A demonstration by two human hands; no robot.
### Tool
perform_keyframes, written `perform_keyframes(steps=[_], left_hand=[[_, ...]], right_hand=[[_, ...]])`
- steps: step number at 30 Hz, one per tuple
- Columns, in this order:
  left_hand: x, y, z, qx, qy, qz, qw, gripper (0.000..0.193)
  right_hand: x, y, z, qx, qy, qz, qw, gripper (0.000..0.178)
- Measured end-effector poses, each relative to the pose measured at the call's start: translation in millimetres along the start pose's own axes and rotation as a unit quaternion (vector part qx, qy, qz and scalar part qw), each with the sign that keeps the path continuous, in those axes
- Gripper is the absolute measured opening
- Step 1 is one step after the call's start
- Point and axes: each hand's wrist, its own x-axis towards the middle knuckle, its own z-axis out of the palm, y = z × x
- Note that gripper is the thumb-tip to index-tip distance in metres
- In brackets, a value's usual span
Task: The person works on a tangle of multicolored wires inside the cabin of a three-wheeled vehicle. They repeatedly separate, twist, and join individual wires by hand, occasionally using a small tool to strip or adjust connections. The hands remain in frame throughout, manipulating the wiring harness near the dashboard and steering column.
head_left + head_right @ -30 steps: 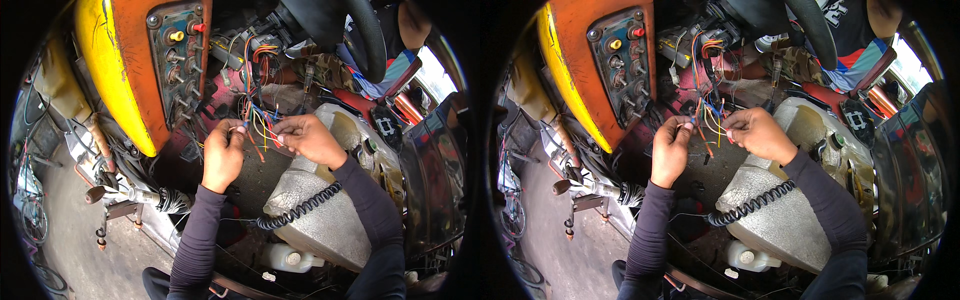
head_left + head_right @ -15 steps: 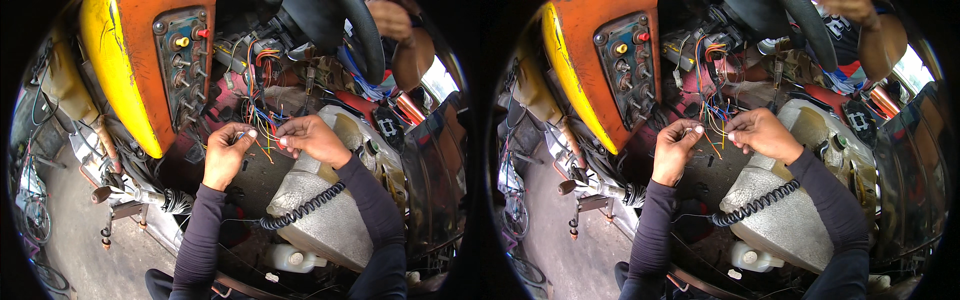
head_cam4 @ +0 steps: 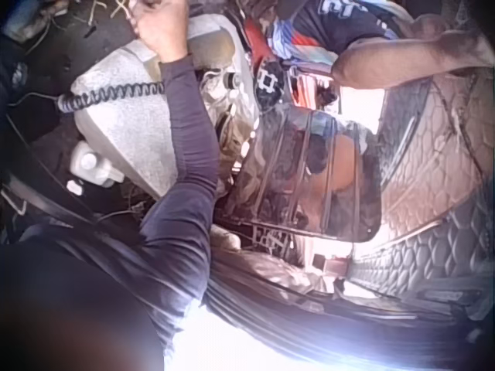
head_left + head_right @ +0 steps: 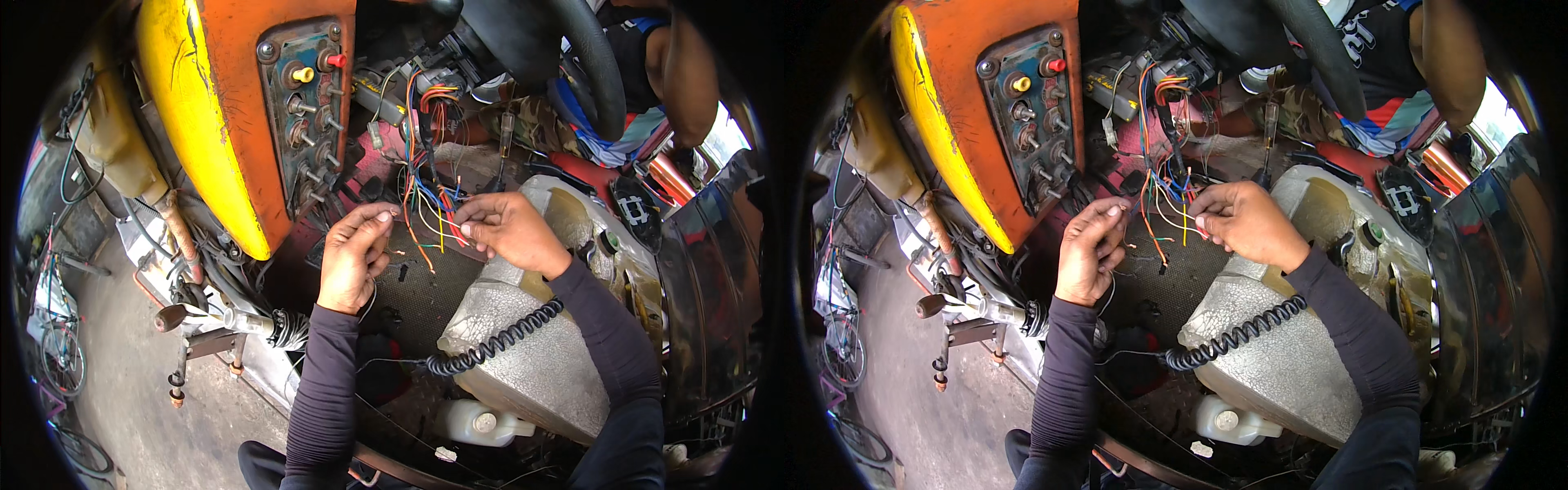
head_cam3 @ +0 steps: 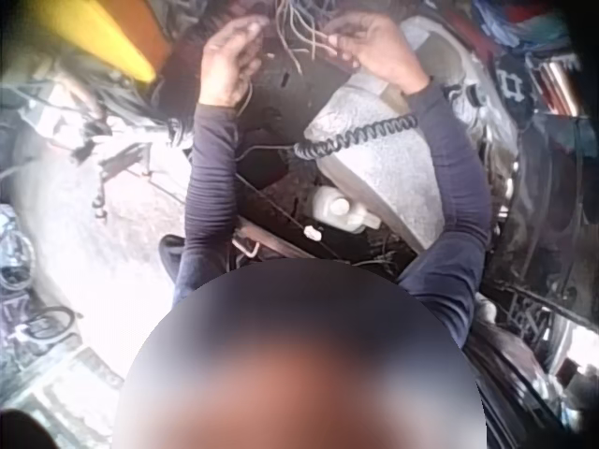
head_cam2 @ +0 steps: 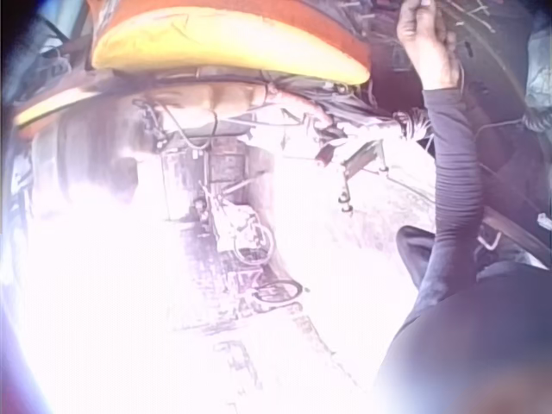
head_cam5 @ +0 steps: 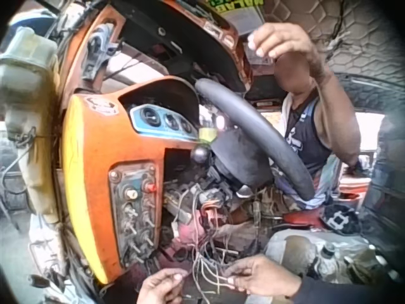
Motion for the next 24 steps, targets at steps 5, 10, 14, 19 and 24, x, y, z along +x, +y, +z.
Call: perform_keyframes(steps=[5, 10, 14, 19, 24], left_hand=[[2, -5, 11, 0.144, 0.056, 0.056, 0.986, 0.014], [4, -6, 27, 0.252, 0.071, 0.143, 0.954, 0.009], [2, -9, 29, 0.249, 0.032, 0.146, 0.957, 0.010], [3, -11, 19, 0.339, -0.014, 0.190, 0.921, 0.014], [2, -12, 18, 0.352, -0.022, 0.179, 0.918, 0.015]], right_hand=[[2, 3, -4, 0.036, -0.035, -0.020, 0.999, 0.020], [1, 9, -6, 0.043, -0.068, -0.040, 0.996, 0.021], [-8, 5, 2, 0.005, -0.027, -0.075, 0.997, 0.020], [-15, -5, 15, -0.002, 0.012, -0.013, 1.000, 0.015], [-12, -4, 23, -0.024, 0.031, -0.049, 0.998, 0.014]])
